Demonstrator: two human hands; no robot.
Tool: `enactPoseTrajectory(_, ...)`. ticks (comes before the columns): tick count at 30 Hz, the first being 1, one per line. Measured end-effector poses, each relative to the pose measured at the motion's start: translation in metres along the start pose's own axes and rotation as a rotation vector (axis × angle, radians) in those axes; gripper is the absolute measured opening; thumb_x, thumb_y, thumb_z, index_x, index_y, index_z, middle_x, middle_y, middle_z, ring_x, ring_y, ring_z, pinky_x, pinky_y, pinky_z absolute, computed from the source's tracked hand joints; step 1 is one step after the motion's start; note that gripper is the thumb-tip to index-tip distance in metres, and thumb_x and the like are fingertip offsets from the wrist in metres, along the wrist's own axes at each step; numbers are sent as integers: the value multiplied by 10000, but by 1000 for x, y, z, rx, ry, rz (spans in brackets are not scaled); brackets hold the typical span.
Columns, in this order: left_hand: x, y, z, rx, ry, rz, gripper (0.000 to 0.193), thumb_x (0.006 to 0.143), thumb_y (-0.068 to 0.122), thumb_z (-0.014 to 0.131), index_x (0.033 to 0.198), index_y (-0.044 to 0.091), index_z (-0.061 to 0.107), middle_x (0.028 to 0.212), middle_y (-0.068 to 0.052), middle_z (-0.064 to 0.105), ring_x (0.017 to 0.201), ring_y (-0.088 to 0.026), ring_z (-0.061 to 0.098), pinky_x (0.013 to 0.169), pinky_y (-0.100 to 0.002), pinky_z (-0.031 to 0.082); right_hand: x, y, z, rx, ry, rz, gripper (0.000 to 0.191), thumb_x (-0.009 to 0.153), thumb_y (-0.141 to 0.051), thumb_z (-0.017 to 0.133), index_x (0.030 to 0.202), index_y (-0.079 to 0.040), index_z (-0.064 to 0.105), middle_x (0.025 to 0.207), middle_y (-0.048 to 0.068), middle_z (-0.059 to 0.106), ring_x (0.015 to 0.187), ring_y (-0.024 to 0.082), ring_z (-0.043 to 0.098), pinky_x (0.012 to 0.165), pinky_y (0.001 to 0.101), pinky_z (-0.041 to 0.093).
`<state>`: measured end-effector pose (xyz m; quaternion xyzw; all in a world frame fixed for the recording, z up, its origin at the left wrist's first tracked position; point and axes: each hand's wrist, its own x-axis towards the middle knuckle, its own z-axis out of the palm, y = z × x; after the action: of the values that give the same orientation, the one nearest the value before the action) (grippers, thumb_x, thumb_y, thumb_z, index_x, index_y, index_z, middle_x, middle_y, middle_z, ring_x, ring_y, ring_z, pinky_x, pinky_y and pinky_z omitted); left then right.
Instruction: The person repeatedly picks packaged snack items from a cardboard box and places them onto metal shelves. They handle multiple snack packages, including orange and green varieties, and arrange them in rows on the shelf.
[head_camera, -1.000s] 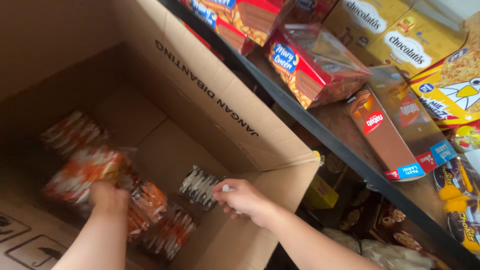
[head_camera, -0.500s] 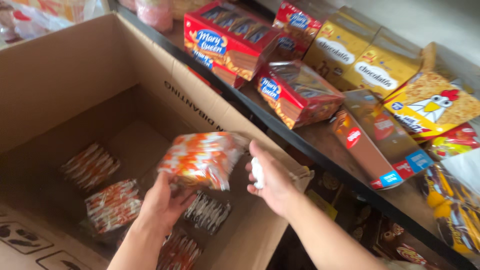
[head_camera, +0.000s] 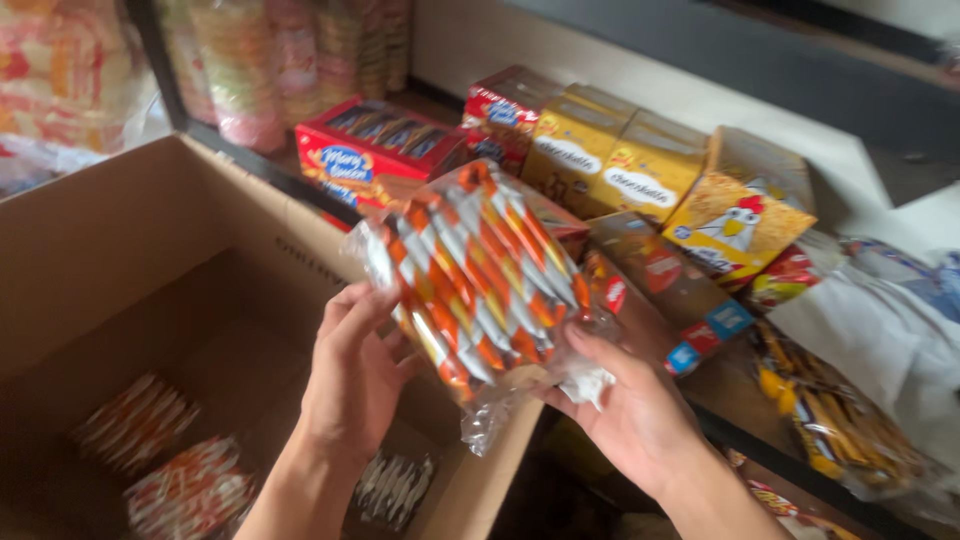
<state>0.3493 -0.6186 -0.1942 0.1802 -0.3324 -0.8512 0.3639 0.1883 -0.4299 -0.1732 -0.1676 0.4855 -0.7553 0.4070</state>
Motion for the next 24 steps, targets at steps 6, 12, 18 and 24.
enactPoseTrajectory(6,-34,12,88,292,-138,-53,541,771,273,725,1254,76,581,1086,-81,750,952,-198,737,758,-426,608,-49,-29,-51,-141,115,-77,352,875,-213,687,1218,-154,635,968,0,661,849,155,606,695,374,466)
enactPoseTrajectory(12,-56,1,134,239,-481,239,664,771,17,758,1369,108,484,1124,-98,743,987,-210,740,828,-396,605,-86,-64,-127,-129,212,-281,533,771,-4,620,1258,-201,530,1070,64,652,906,187,583,701,358,444)
enactPoseTrajectory(18,-74,-23,176,194,-407,137,651,743,31,745,1336,126,493,1121,-68,714,1013,-173,696,864,-372,563,-123,-118,-117,-452,468,-692,412,848,59,643,1250,-28,629,1067,128,696,925,204,636,812,333,496)
enactPoseTrajectory(24,-86,-46,205,124,-439,48,461,860,160,714,1282,77,547,1175,-70,705,1088,-152,655,948,-342,522,-132,-154,-44,-1278,448,-1348,290,886,16,714,1173,-21,720,1146,133,741,1026,262,688,919,369,536)
